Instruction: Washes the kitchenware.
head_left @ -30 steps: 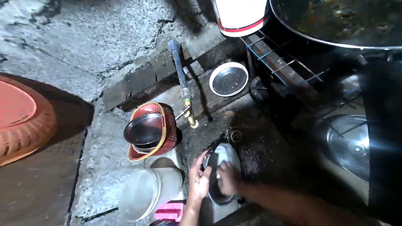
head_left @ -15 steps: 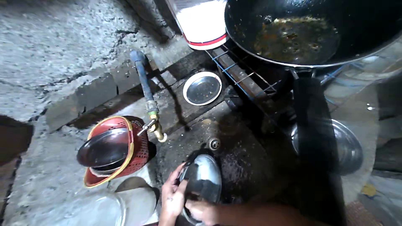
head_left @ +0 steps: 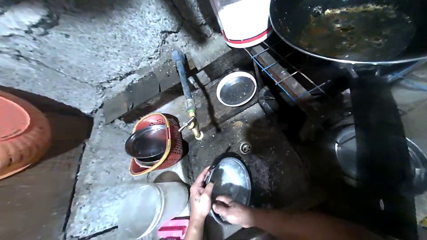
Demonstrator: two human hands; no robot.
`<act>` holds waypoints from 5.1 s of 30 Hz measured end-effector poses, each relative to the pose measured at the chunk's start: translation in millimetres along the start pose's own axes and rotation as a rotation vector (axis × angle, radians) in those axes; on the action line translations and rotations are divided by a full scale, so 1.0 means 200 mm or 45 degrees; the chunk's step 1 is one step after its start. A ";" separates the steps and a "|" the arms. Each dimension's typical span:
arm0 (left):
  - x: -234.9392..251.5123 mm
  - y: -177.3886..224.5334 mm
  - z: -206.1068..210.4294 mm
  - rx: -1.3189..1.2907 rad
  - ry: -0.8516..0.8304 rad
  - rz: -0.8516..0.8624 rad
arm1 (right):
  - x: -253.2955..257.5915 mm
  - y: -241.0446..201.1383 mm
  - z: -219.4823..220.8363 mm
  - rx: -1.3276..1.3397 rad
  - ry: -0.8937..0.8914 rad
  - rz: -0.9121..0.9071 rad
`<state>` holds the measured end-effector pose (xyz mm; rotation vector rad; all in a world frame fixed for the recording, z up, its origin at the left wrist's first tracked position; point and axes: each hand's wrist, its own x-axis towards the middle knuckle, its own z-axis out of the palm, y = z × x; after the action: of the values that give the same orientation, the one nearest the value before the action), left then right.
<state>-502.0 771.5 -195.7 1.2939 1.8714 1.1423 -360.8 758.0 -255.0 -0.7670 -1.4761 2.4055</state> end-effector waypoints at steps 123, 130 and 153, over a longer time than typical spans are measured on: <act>0.05 0.11 0.23 0.488 -0.101 -0.053 | 0.11 0.08 -0.17 -0.811 0.299 0.117; 0.12 0.11 0.16 0.346 -0.136 -0.097 | 0.23 0.13 -0.53 -1.436 0.117 -0.405; 0.27 0.27 0.34 0.774 -0.400 -0.295 | 0.10 0.18 -0.47 -1.033 0.126 -0.334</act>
<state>-441.7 852.2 -178.4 1.4109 2.1242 0.2254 -324.9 822.5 -326.8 -0.7434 -2.3490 1.5161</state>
